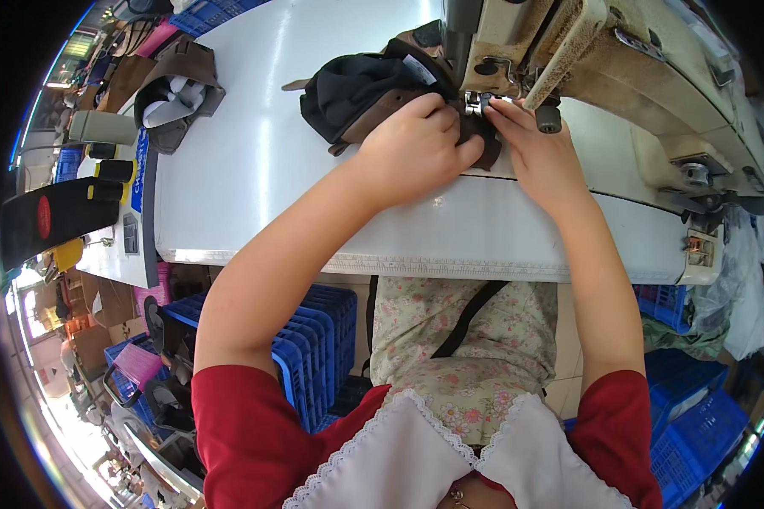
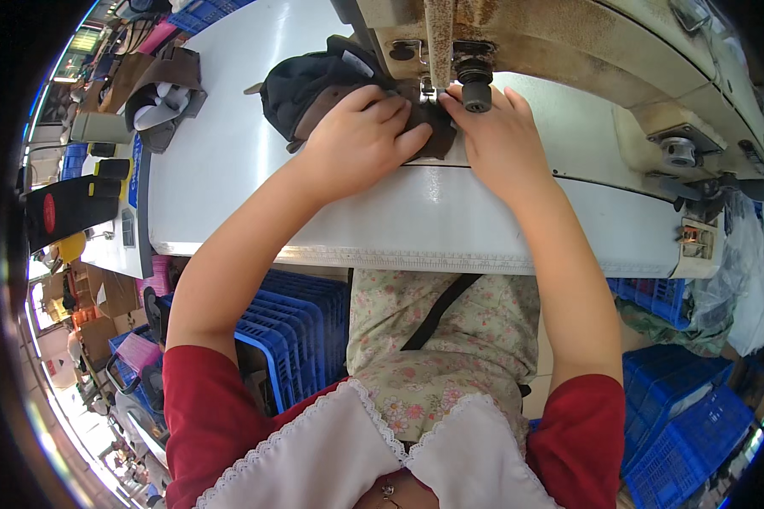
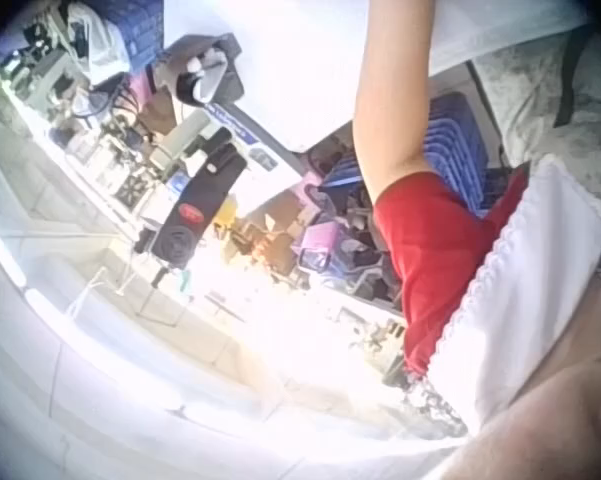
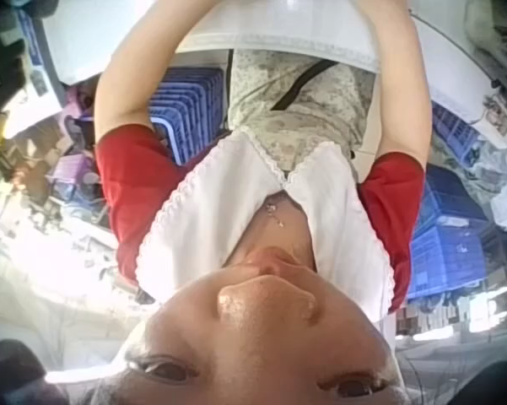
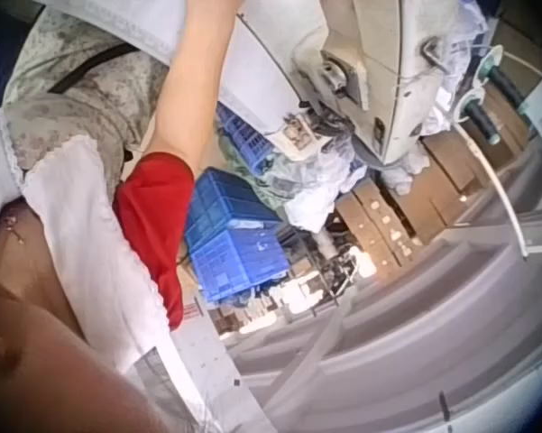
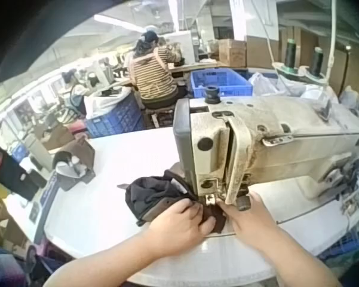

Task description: Sew and stitch components of a leather boot upper using a sewing machine.

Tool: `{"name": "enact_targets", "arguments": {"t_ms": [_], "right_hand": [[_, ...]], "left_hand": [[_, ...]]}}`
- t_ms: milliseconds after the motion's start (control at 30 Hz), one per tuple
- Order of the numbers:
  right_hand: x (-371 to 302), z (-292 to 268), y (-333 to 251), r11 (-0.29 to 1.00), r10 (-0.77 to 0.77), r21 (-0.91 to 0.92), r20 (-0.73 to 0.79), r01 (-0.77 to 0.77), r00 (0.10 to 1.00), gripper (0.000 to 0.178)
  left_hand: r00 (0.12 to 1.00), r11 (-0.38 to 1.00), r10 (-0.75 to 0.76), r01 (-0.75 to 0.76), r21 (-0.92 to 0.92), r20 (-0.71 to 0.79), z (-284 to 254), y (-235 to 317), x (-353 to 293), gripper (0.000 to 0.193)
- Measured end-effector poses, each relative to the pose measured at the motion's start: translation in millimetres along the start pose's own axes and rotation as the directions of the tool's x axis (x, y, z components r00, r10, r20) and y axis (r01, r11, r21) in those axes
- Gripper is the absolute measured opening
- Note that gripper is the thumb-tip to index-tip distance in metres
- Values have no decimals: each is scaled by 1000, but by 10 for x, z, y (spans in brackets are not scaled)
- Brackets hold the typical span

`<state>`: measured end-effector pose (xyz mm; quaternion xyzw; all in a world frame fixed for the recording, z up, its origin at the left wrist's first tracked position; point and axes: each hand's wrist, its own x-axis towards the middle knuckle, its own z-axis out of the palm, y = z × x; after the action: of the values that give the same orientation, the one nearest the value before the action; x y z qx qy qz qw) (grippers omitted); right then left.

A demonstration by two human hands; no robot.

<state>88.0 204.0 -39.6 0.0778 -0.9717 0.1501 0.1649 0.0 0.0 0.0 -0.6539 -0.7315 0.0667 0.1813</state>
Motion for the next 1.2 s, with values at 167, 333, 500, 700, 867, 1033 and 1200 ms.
{"name": "enact_targets", "arguments": {"t_ms": [167,333,500,700,867,1033,1200], "right_hand": [[60,33,-84,999,32,-14,-25,-32,999,40],[56,33,-55,998,48,-30,6,-48,999,42],[54,22,-36,997,37,-66,8,-36,999,42],[68,31,-29,995,27,-97,7,-26,1000,44],[56,54,-28,990,0,-141,-53,-8,999,41],[100,9,118,994,-102,44,-70,105,992,37],[122,30,189,984,-104,139,-47,110,993,41]], "left_hand": [[1000,998,1,-2,-70,-15,-3,-88,-25,23],[1000,995,3,-6,-97,-29,13,-75,-9,24],[1000,995,-2,-1,-96,-27,21,-80,4,26],[1000,995,-4,4,-103,-3,37,-126,18,22],[1000,995,22,-23,-96,-8,53,-195,21,19],[998,998,12,-16,-62,-65,116,-236,-17,14],[997,997,28,-33,-73,-74,92,-250,-12,13]]}}
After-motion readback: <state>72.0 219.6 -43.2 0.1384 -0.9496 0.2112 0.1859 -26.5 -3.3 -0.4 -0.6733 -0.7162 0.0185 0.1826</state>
